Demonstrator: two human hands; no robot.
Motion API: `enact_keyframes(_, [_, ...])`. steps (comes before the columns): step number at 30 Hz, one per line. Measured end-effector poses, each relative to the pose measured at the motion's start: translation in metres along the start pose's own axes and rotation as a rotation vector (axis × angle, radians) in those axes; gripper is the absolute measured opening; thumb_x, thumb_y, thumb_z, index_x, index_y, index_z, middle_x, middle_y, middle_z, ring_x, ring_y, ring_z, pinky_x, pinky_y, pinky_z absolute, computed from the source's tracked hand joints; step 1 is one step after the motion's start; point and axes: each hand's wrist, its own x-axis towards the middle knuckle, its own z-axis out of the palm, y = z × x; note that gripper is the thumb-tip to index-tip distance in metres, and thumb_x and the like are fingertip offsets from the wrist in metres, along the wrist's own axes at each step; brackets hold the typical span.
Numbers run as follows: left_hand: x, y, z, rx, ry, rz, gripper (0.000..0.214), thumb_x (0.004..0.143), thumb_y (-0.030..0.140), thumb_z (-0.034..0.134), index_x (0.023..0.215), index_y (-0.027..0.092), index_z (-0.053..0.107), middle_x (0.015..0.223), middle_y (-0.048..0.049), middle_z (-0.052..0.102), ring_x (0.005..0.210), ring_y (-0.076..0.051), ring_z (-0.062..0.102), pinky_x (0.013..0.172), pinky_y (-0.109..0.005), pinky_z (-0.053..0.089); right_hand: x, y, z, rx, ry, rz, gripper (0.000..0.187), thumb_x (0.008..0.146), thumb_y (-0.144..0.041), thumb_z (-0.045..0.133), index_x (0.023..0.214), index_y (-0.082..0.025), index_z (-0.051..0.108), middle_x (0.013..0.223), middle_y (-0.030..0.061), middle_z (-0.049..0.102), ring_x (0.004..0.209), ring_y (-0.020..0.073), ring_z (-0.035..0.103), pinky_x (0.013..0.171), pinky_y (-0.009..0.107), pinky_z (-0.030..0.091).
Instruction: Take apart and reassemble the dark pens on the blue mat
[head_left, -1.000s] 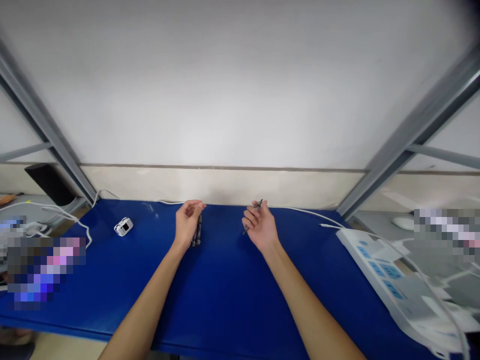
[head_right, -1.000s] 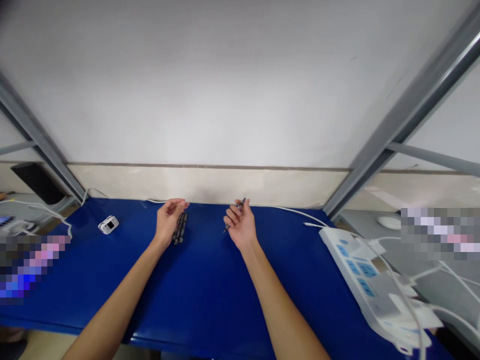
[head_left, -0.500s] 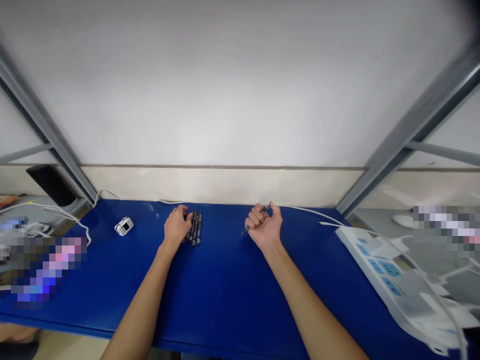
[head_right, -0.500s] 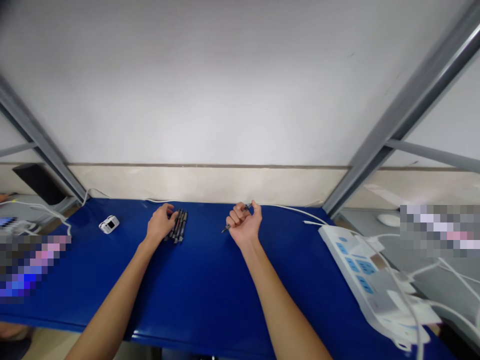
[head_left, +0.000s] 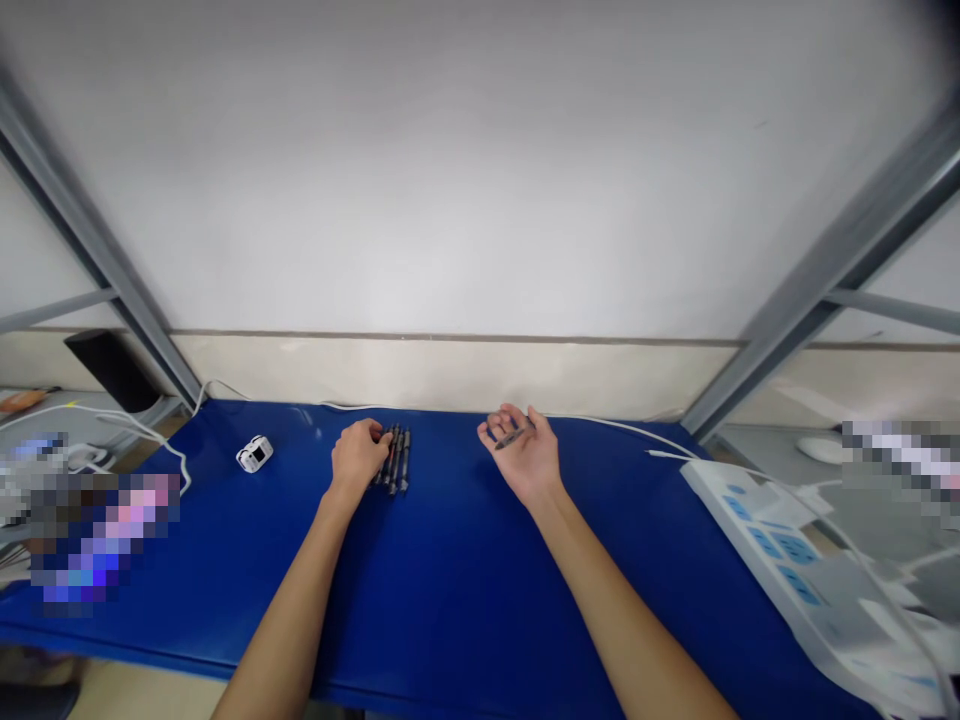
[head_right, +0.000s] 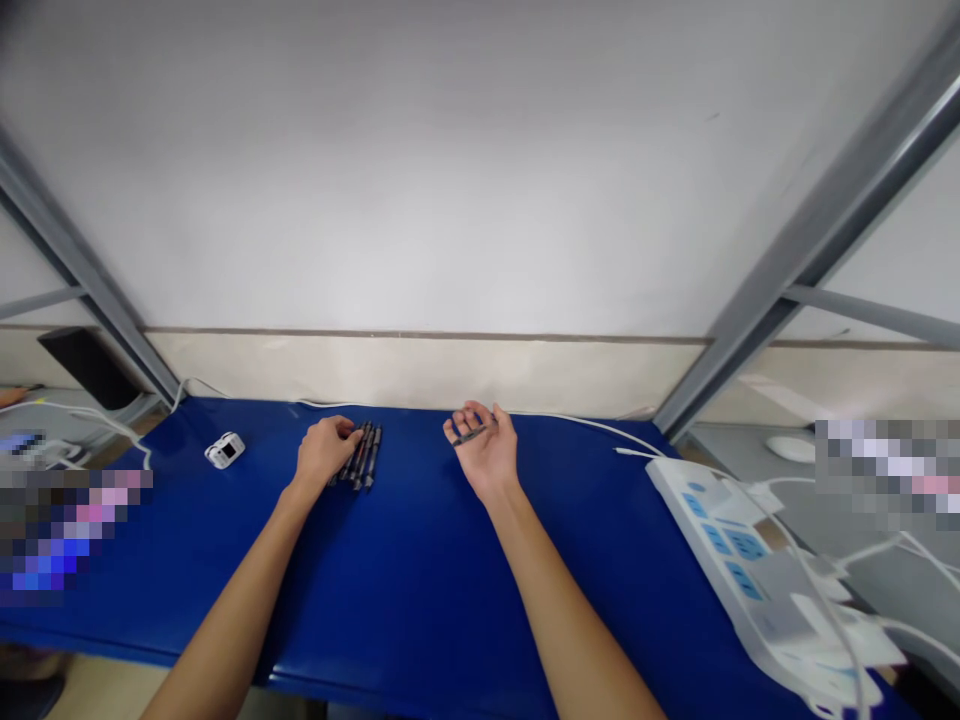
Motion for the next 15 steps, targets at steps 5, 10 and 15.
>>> enact_keyframes(5, [0.001,0.0,-0.002,-0.095,0.011,0.008,0.011,0.079,0.033,0.077,0.088,0.027,0.078,0.094,-0.011,0.079,0.099,-0.034,0.071,0.089,-0.045,0.047,0.0,0.015,0.007,-0.181,-0.005,-0.027,0.045,0.096,-0.066,0.057,0.103,-0.023,0.069,0.059,-0.0052,0.046,0.051,0.0144,0.046,0.055,0.031,0.049])
enact_keyframes(10, [0.001,0.0,-0.002,-0.235,0.046,0.022,0.009,0.075,0.024,0.078,0.083,0.026,0.077,0.094,-0.0104,0.079,0.102,-0.033,0.071,0.096,-0.044,0.047,-0.011,0.023,0.013,-0.868,-0.141,-0.319,0.04,0.098,-0.058,0.061,0.109,-0.022,0.072,0.085,0.0051,0.07,0.072,0.0196,0.063,0.065,0.033,0.051])
enact_keyframes(15, [0.004,0.007,-0.004,-0.441,0.09,0.026,0.018,0.077,0.025,0.078,0.094,0.024,0.077,0.094,-0.0105,0.079,0.094,-0.03,0.073,0.094,-0.044,0.052,-0.03,0.032,0.016,-1.558,-0.426,-0.554,0.041,0.094,-0.058,0.066,0.119,-0.026,0.072,0.106,0.0099,0.072,0.094,0.0286,0.067,0.089,0.045,0.051])
